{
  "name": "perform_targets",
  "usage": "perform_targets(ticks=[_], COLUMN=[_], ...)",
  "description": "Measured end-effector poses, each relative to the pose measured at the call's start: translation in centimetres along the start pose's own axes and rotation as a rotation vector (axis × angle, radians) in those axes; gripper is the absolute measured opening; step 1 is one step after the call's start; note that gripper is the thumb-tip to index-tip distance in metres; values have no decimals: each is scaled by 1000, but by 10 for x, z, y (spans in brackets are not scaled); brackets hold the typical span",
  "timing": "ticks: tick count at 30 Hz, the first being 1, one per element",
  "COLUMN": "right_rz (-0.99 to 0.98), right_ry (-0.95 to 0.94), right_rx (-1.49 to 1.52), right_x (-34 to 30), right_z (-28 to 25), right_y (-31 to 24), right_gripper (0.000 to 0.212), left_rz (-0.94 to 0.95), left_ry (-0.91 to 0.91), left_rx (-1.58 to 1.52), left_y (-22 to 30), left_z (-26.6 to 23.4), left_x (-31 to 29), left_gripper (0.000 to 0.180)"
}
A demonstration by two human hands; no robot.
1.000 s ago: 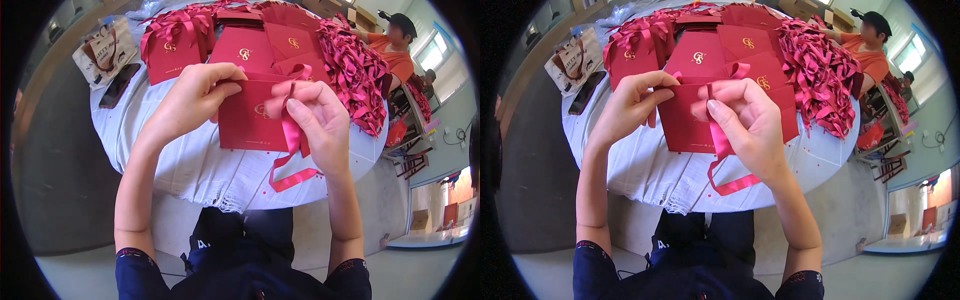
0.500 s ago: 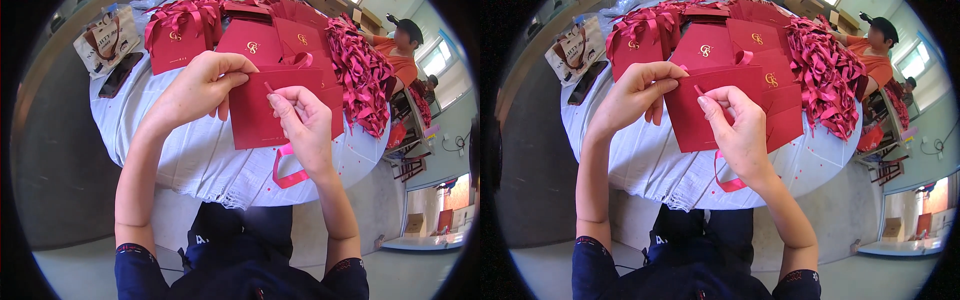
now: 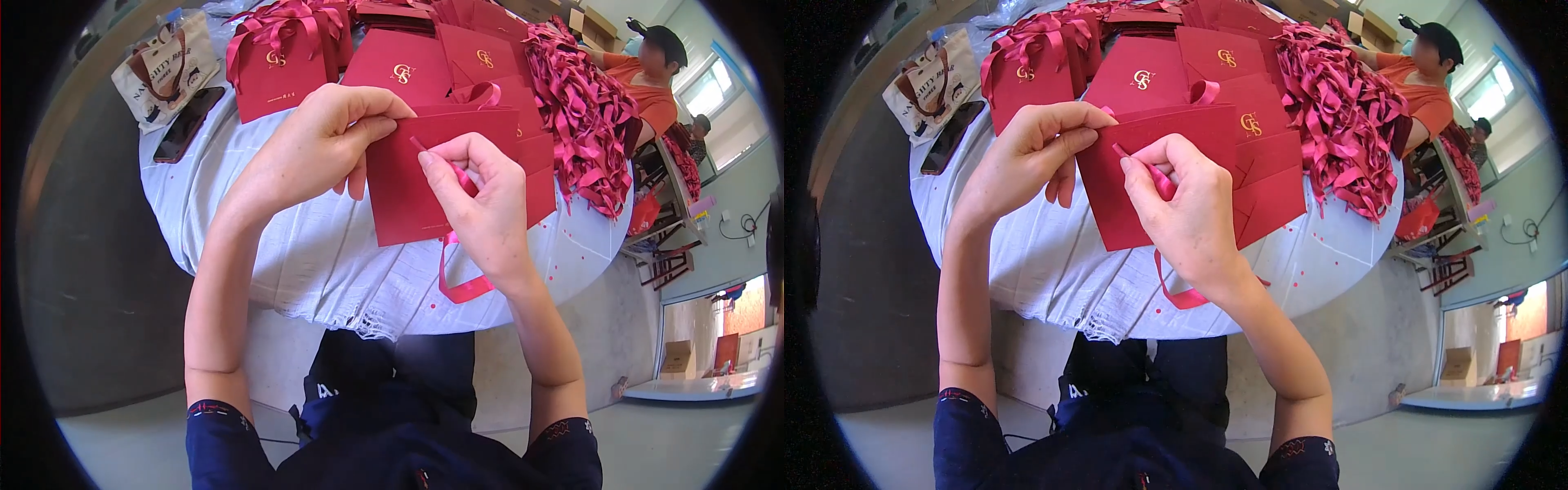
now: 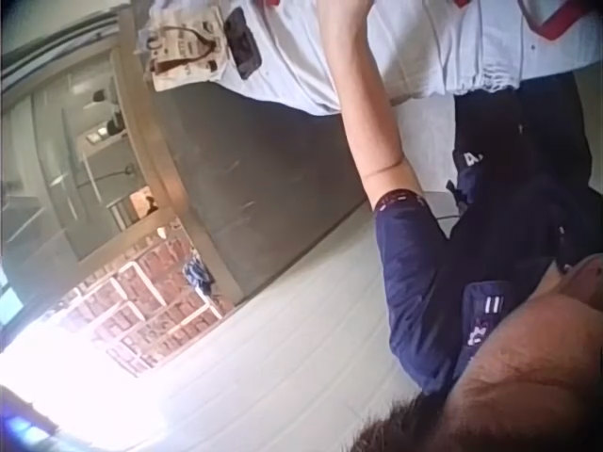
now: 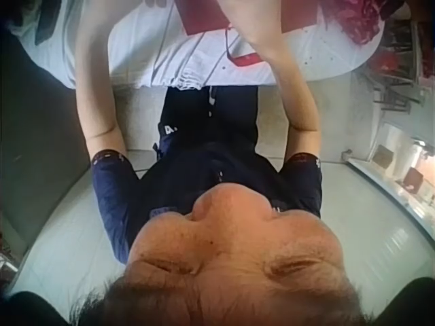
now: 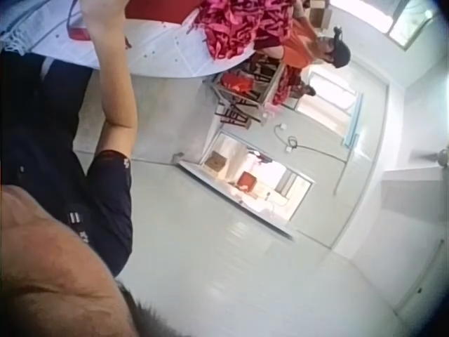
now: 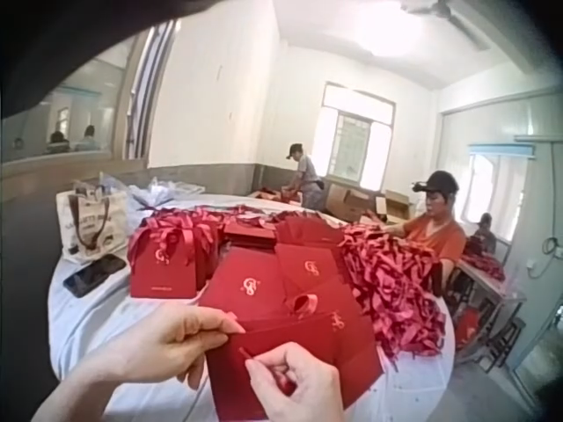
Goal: The person assembles paper gift bags by folding the bags and threading ribbon handles through the slots by hand.
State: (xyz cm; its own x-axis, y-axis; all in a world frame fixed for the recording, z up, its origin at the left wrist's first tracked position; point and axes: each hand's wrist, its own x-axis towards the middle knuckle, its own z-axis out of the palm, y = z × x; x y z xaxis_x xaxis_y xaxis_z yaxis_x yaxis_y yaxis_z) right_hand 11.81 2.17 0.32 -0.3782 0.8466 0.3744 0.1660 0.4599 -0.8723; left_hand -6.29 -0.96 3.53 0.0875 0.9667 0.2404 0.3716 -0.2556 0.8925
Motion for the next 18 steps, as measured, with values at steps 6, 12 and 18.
perform_targets(ticks=[6, 12, 18], right_rz=[-2, 21, 96], right_ry=[32, 93, 96], right_rx=[-12, -2, 46], right_x=[-5, -19, -26], right_z=[0, -7, -17], right_y=[-5, -18, -23], right_gripper=[6, 8, 11], left_rz=[27, 428, 455], left_ry=[4, 280, 323], left_rx=[87, 540, 649], left_y=[8, 15, 22], left_z=[6, 36, 61], left_x=[-5, -21, -28], left_gripper=[19, 25, 24])
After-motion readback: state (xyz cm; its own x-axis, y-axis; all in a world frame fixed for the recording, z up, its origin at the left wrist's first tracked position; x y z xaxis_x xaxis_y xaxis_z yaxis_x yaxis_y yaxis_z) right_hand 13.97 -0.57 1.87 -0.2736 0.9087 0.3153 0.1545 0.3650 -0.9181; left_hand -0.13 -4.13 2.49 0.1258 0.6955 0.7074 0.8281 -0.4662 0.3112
